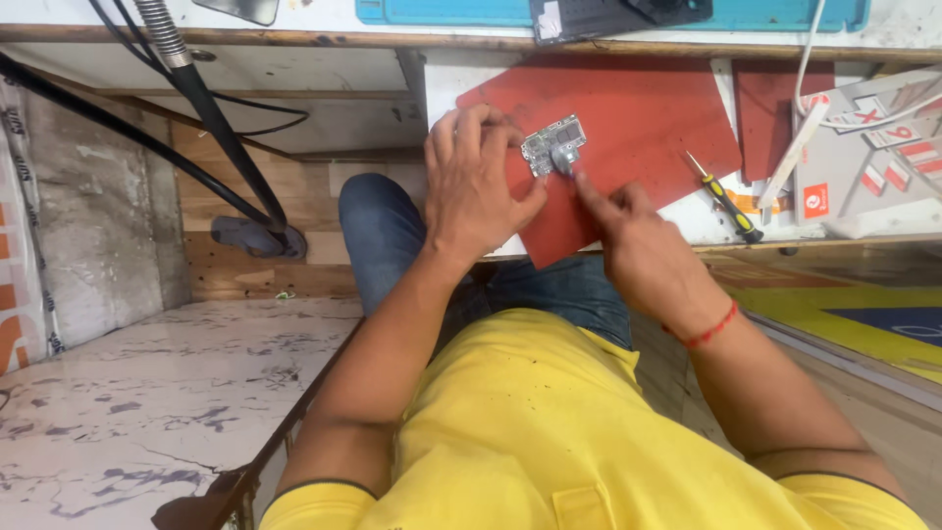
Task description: The person uses a hot air gun to heat a small circuit board placed on a red mat. They then use a small brush to clean the surface of the board.
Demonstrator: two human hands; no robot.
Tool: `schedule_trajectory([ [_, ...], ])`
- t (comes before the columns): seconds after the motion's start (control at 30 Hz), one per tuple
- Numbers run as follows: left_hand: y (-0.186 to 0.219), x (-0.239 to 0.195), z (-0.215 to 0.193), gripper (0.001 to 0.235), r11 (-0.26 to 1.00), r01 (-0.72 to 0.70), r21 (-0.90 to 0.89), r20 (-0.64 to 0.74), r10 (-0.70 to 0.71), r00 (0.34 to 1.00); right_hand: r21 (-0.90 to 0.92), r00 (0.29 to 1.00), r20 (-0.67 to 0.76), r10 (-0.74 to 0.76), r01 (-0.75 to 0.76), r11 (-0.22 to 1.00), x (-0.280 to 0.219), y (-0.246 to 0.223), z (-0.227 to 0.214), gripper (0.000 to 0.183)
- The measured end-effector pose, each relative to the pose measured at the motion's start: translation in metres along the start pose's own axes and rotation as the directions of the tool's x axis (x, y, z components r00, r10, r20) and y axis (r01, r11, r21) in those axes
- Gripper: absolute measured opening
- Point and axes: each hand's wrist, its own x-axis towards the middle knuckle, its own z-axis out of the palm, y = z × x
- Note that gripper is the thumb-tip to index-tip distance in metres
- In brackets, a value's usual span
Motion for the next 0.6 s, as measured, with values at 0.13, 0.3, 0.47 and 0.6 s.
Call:
schedule_trajectory([
  [0.13,0.008,-0.009,0.006,0.047,1.0,0.007,-0.006,0.018,-0.006,1.0,0.02,0.995,-0.055,-0.079,0.08,0.997,-0.007,0.015,0.015,0.067],
  [0.3,0.005,-0.003,0.002,0.042,0.999,0.028,-0.025,0.018,-0.027,0.999,0.037,0.981,-0.152,-0.119,0.126,0.991,-0.002,0.021,0.017,0.068],
  [0.47,0.003,-0.006,0.001,0.044,1.0,-0.002,-0.012,0.0,0.002,1.0,0.064,0.993,-0.065,-0.098,0.102,0.993,-0.003,0.014,0.015,0.062],
  [0.6,0.006,-0.003,0.004,0.048,1.0,-0.005,-0.018,-0.011,0.005,1.0,-0.03,0.995,-0.063,-0.071,0.069,0.997,0.001,0.011,0.008,0.071],
])
